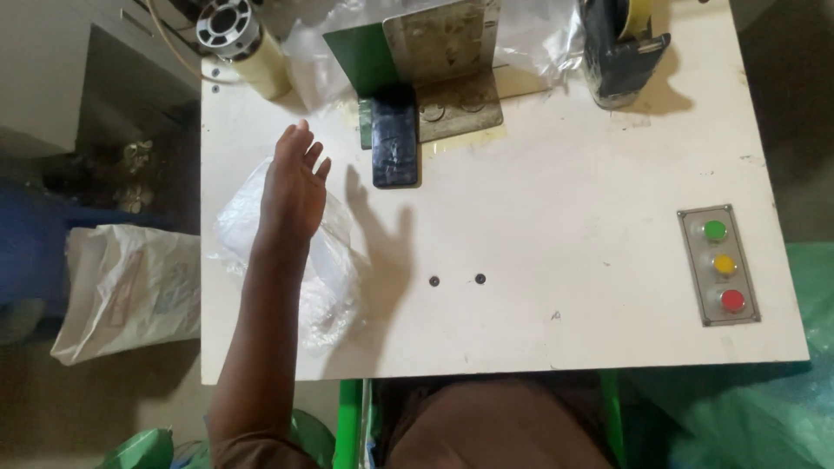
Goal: A worker is manually packaging small items into plastic bags, smoothing them out, and organizing them on a factory workbench.
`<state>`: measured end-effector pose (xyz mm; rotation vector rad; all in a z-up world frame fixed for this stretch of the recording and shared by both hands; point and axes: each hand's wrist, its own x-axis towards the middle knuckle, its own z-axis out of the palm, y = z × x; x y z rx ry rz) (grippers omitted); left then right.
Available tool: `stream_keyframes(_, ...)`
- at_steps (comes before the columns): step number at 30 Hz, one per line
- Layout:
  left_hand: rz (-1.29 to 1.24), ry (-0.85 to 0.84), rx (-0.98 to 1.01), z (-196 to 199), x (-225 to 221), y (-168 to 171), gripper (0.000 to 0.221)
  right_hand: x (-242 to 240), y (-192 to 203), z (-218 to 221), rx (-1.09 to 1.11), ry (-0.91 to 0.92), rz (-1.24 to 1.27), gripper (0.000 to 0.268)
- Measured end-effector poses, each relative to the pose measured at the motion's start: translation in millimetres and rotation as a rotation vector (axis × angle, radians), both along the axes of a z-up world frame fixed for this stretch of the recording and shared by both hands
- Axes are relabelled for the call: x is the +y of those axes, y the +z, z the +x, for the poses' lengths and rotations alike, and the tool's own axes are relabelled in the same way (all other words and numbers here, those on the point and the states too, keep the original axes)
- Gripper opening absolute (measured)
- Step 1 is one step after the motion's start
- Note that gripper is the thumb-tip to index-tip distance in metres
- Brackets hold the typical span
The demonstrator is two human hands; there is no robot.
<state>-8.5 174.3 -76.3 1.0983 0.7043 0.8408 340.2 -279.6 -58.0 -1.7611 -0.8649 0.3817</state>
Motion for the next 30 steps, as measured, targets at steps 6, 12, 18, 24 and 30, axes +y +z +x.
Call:
stream_keyframes(6, -0.581, 0.363, -0.168, 39.5, 79.2, -46.7, 0.106, 115.4, -15.5, -64.8, -0.200, 0.070, 0.004, 0.025)
stream_keyframes(12, -0.674, 0.361, -0.451, 92.4, 206.7, -162.4, 0.105, 258.0, -94.0, -56.9, 0.888, 0.072, 0.402, 0.055)
stream_keyframes(18, -0.627, 0.381, -0.246, 121.3, 223.9, -157.2, 0.060, 352.4, -121.7, 28.9, 1.382, 0.016, 0.766, 0.071)
stream_keyframes(24, -0.422, 0.415, -0.254, 122.0, 140.3, -43.8, 0.056, 409.9, -42.3, 29.8, 1.465, -0.099, 0.629, 0.120)
stream_keyframes(30, -0.523, 0.466, -0.504, 111.9, 145.6, -75.0, 0.081, 401.9, -101.0, 39.9, 1.305, 0.032, 0.486, 0.142)
